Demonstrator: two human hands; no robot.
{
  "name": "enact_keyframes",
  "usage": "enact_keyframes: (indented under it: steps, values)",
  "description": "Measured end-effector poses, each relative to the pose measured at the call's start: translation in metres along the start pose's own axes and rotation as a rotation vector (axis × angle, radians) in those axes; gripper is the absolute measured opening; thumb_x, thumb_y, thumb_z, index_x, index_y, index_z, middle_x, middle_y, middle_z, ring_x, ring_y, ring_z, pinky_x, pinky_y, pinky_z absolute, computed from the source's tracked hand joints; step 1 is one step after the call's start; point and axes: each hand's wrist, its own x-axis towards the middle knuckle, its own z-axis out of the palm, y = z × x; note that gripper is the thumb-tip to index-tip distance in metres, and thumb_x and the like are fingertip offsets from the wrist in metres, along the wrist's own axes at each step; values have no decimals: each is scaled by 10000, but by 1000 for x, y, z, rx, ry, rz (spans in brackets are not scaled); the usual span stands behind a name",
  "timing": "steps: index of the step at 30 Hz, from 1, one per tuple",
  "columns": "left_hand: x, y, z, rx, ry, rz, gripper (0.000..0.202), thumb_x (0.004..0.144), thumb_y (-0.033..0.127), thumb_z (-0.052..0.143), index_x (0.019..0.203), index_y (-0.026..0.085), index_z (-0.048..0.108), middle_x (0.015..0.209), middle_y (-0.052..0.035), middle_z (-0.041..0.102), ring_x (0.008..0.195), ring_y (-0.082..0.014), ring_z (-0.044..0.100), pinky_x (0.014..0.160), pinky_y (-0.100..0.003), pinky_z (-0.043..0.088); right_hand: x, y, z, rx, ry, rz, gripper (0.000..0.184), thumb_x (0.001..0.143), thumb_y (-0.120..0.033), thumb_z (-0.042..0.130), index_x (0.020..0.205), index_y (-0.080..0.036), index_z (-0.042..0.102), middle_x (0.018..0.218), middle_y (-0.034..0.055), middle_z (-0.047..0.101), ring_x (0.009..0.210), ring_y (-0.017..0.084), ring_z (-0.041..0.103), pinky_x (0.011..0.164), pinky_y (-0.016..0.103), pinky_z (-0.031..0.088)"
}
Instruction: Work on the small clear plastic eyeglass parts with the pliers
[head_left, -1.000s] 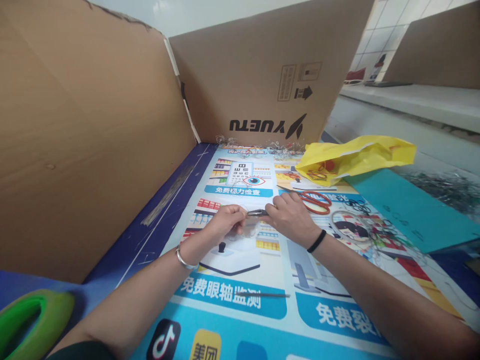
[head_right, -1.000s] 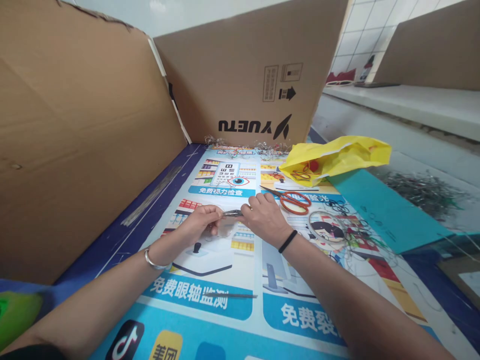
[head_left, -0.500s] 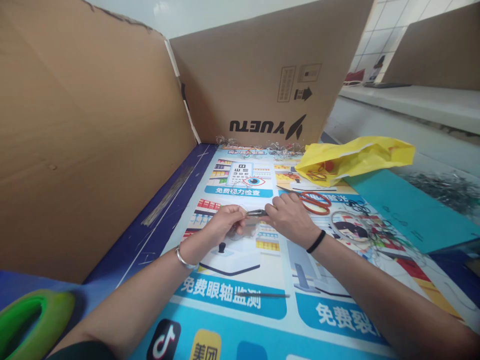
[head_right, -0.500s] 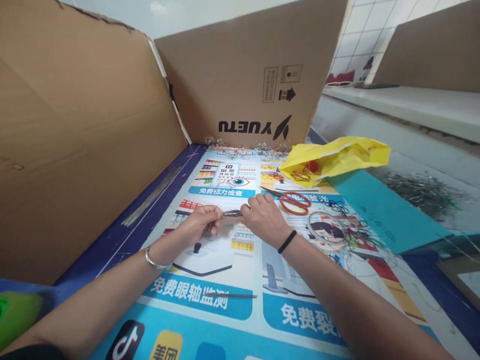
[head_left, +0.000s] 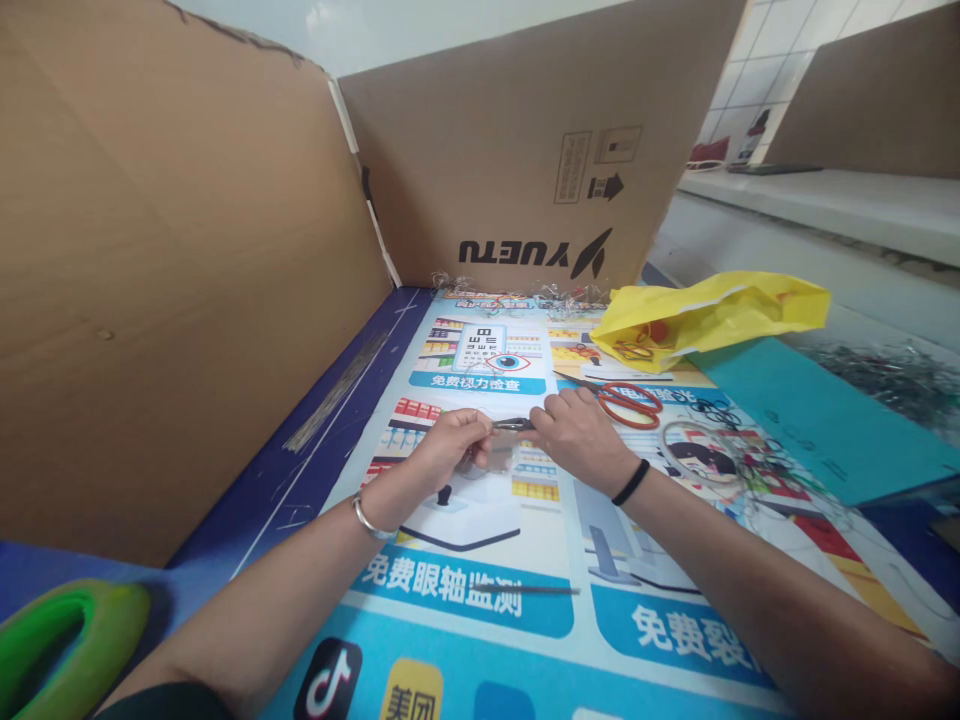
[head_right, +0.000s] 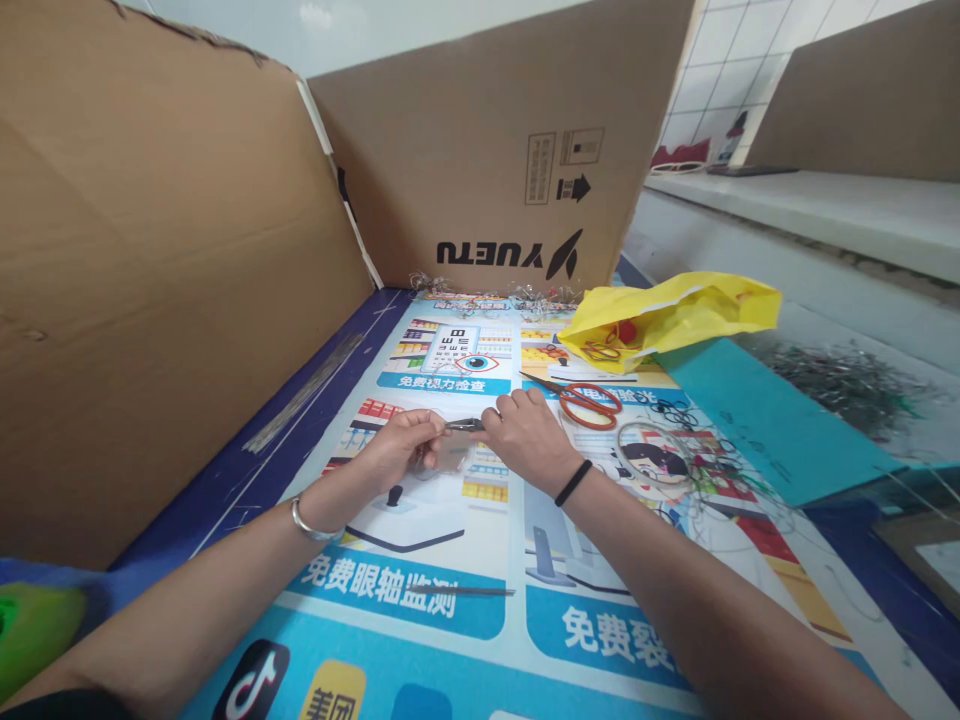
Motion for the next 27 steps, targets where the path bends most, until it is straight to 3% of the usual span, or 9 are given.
enact_keyframes:
  steps: [19, 27]
  values:
    - [0, -1, 0, -8, 6, 12, 153, 681, 273, 567, 638, 151, 484, 533, 40, 509, 367, -43, 460, 367, -159, 253, 0, 1, -2, 9, 3, -12, 355, 857, -435, 428, 713, -155, 592, 665, 64, 541, 668, 170, 398, 637, 311, 174]
    - [2, -4, -1, -6, 22, 50, 128, 691, 263, 551, 651, 155, 495, 545, 40, 523, 389, -48, 480, 389, -166, 285, -3, -1, 11, 97, 28, 73, 374, 860, -442, 422, 705, -156, 605, 685, 62, 556, 697, 167, 421, 656, 301, 190]
